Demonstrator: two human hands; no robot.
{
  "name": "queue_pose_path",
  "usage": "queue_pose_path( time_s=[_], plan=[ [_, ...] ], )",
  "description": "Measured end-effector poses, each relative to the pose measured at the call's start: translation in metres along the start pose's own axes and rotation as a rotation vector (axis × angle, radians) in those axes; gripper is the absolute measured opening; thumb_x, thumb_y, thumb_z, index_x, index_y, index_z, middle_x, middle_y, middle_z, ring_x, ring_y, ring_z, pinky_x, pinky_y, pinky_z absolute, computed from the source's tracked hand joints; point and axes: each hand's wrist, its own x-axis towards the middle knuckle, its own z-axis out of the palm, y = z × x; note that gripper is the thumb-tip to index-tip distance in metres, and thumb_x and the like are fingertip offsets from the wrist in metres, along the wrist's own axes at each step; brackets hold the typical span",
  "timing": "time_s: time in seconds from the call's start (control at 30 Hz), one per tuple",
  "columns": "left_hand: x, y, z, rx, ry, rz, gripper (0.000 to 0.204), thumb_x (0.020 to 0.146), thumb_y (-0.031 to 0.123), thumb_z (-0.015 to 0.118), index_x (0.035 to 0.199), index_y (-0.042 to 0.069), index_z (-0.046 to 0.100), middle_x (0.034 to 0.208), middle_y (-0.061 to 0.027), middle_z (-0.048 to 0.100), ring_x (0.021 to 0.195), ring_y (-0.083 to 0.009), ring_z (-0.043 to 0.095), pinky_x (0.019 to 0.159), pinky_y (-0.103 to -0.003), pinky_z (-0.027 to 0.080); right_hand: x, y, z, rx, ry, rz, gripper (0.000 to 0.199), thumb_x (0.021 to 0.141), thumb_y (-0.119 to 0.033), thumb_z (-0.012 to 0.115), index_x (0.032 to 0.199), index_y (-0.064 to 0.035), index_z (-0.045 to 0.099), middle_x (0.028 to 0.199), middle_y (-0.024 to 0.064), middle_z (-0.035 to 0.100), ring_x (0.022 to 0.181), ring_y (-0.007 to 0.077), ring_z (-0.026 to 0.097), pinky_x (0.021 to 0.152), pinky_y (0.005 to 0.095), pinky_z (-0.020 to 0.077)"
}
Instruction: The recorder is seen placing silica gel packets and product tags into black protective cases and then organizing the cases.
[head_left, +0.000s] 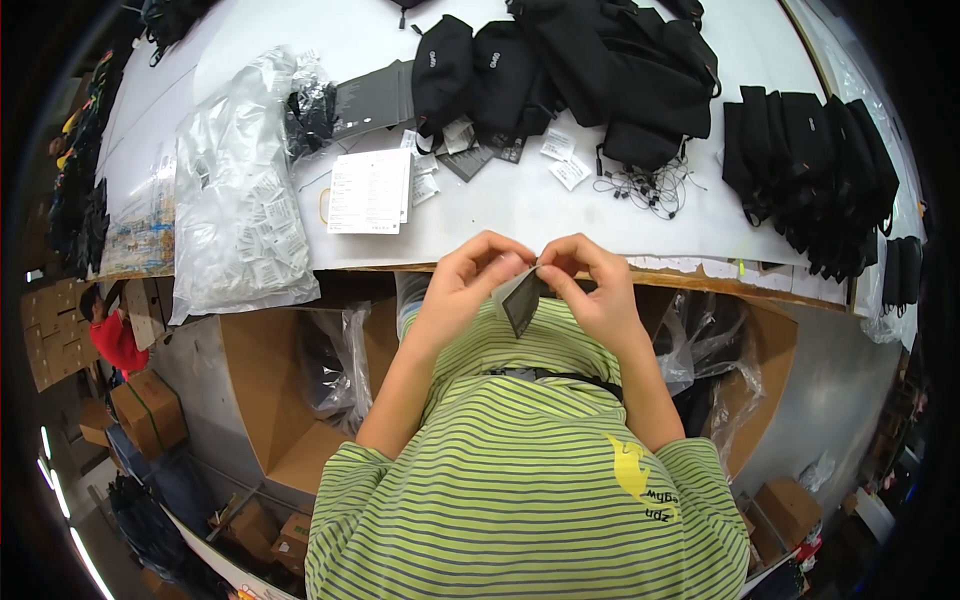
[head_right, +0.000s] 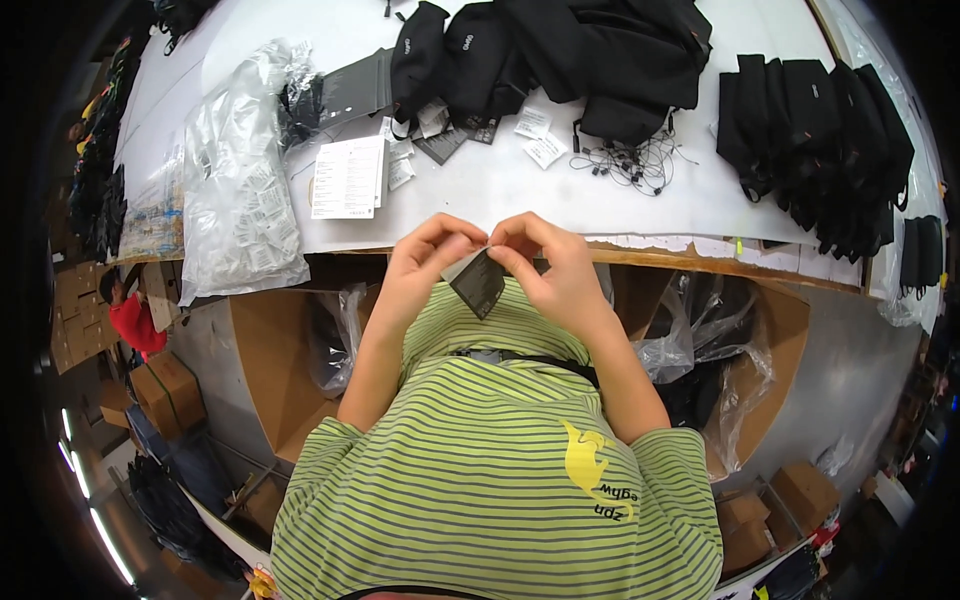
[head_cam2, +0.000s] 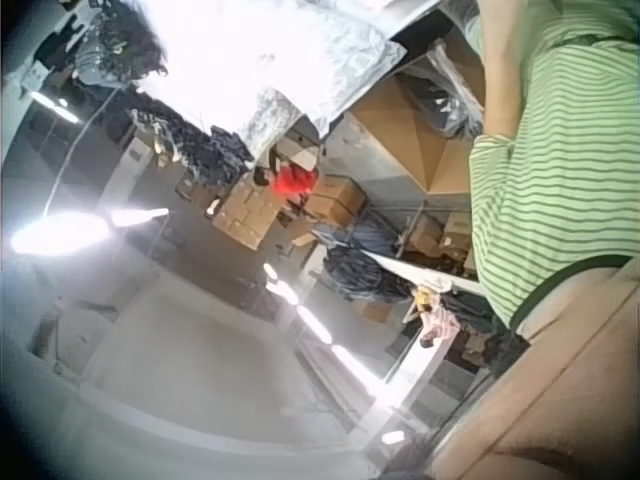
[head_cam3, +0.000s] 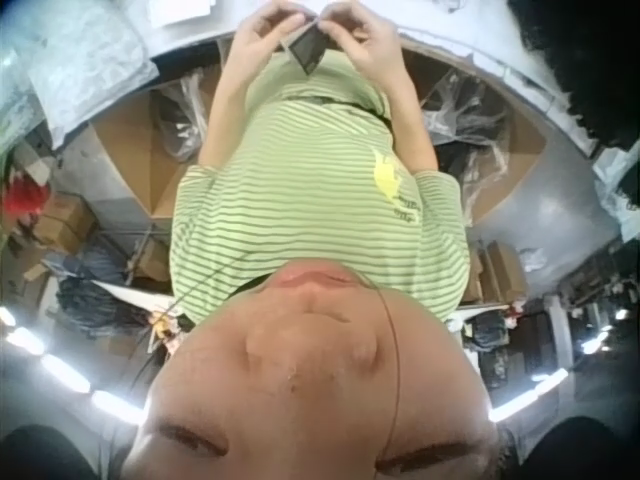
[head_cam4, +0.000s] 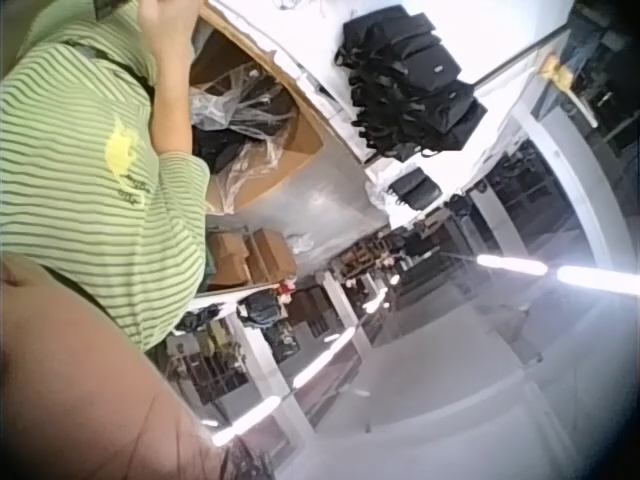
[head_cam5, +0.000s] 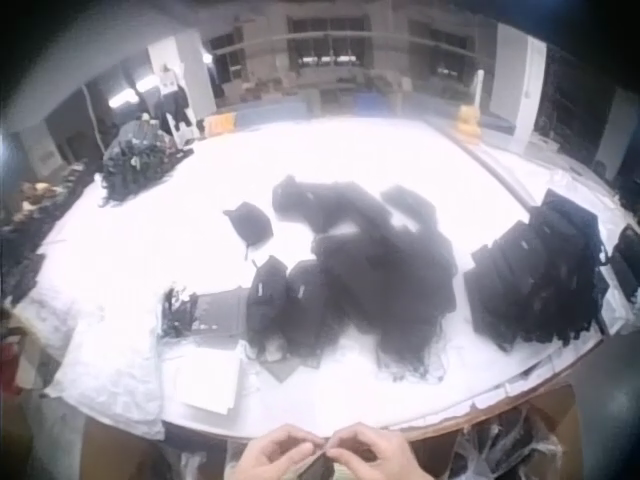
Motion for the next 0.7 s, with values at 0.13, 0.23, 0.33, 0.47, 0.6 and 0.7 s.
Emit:
queue_pose_path(
  time_s=[0.13, 0.23, 0.33, 0.47, 0.6, 0.7],
  plan=[
    [0.0, -0.001, -0.011, 0.203, -0.121, 0.0, 0.01, 0.091, 0.007, 0.058, 0.095, -0.002, 0.06, 0.089, -0.002, 0.059, 0.085, -0.0075, 0.054, 0.08, -0.022, 0.044, 0.0, 0.003, 0.0, 0.014, -0.064, -0.006, 0.011, 0.084, -0.007, 0.066, 0.089, -0.0009, 0.059, 0.072, 0.0027, 0.061, 0.061, 0.0071, 0.055, 0.058, 0.0205, 0.0439],
    [0.001, 0.002, -0.006, 0.256, -0.087, 0.1, 0.009, 0.091, 0.007, 0.057, 0.092, -0.002, 0.059, 0.088, -0.002, 0.058, 0.081, -0.0074, 0.054, 0.075, -0.022, 0.044, 0.002, 0.005, -0.005, 0.451, -0.274, 0.227, 0.012, 0.089, -0.013, 0.061, 0.09, -0.0027, 0.056, 0.069, -0.001, 0.056, 0.058, 0.0047, 0.049, 0.054, 0.0195, 0.0393],
    [0.011, 0.011, -0.003, 0.274, 0.016, 0.139, 0.007, 0.09, 0.006, 0.057, 0.09, -0.001, 0.059, 0.084, -0.0023, 0.058, 0.076, -0.0075, 0.054, 0.069, -0.023, 0.045, 0.007, 0.004, -0.006, 0.367, -0.309, 0.308, 0.011, 0.09, -0.013, 0.06, 0.089, -0.0023, 0.057, 0.069, -0.0009, 0.056, 0.057, 0.0043, 0.049, 0.053, 0.0198, 0.038],
    [0.062, 0.02, -0.037, 0.815, 0.295, 0.367, 0.016, 0.087, 0.018, 0.062, 0.09, 0.002, 0.061, 0.082, -0.0101, 0.062, 0.073, -0.0224, 0.059, 0.068, -0.032, 0.046, 0.007, 0.014, -0.009, 0.321, -0.289, 0.305, 0.011, 0.088, -0.012, 0.062, 0.088, -0.0019, 0.058, 0.069, -0.0009, 0.056, 0.058, 0.0038, 0.049, 0.052, 0.0197, 0.0376],
    [0.116, 0.029, -0.115, 1.618, 0.55, 0.383, 0.036, 0.074, 0.035, 0.072, 0.088, 0.003, 0.064, 0.09, -0.0114, 0.056, 0.09, -0.03, 0.05, 0.079, -0.039, 0.041, 0.002, 0.011, -0.01, 0.386, -0.173, 0.293, 0.011, 0.086, -0.011, 0.066, 0.085, -0.0019, 0.059, 0.072, -0.0003, 0.058, 0.059, 0.0033, 0.049, 0.051, 0.0189, 0.0378],
    [0.123, 0.037, -0.122, 1.607, 0.356, 0.198, 0.026, 0.067, 0.024, 0.073, 0.081, 0.003, 0.065, 0.086, -0.0108, 0.056, 0.087, -0.0289, 0.05, 0.077, -0.038, 0.042, -0.001, 0.009, -0.01, 0.402, -0.091, 0.311, 0.01, 0.086, -0.01, 0.065, 0.083, -0.0021, 0.06, 0.072, -0.0002, 0.06, 0.059, 0.0034, 0.049, 0.051, 0.0189, 0.038]
  ],
)
